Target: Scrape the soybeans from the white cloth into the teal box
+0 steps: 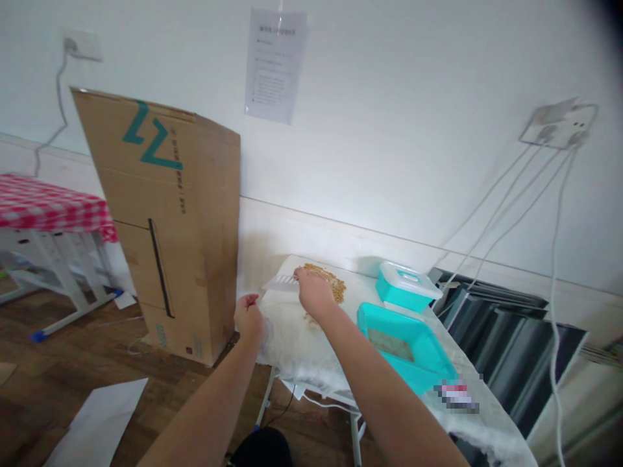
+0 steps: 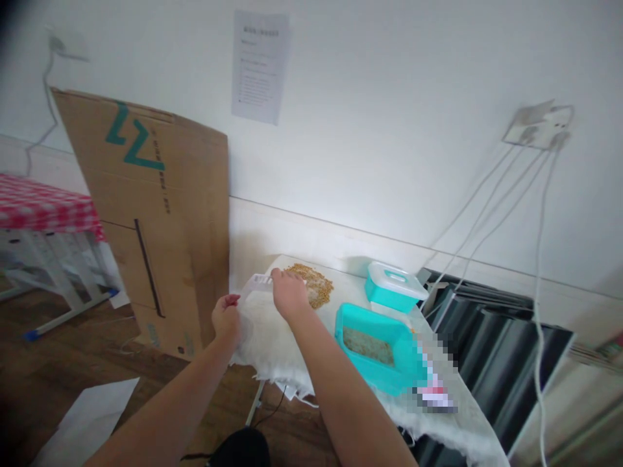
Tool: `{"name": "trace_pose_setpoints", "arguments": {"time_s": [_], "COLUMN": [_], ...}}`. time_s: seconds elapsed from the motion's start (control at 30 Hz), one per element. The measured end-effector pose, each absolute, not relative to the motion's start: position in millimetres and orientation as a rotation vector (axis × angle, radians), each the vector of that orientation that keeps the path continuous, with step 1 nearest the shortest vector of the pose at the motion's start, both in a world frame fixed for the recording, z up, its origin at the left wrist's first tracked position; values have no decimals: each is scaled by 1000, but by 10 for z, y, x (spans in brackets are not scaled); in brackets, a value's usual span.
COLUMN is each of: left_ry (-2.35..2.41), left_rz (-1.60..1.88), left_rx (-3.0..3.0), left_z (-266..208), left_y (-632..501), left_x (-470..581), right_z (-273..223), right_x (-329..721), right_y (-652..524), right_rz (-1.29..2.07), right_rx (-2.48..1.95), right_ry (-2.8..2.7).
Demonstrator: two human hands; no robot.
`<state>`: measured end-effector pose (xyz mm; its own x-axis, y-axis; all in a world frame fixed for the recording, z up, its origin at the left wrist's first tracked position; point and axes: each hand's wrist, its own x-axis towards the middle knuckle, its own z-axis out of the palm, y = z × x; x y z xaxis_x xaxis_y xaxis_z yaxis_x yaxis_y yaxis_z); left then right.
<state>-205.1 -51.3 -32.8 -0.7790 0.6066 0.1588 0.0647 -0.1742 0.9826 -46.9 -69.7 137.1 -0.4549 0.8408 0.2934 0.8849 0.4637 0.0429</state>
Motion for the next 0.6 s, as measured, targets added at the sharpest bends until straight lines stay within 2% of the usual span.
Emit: {"name": "trace_pose_setpoints", "arguments": {"time_s": [0.27,0.6], "left_ry": [1663,1734], "left_rz": [2135,2108], "left_rx": [670,692], "left_z": [-349,-377], "left_y": [-493,-471], "left_x": [-2046,-2056], "right_z": [891,933], "right_x": [-745,-339], "right_y": [-308,-458], "right_rz": [-374,-216], "right_rx": [-1136,-1016], "right_ry": [-2793,-2947]}}
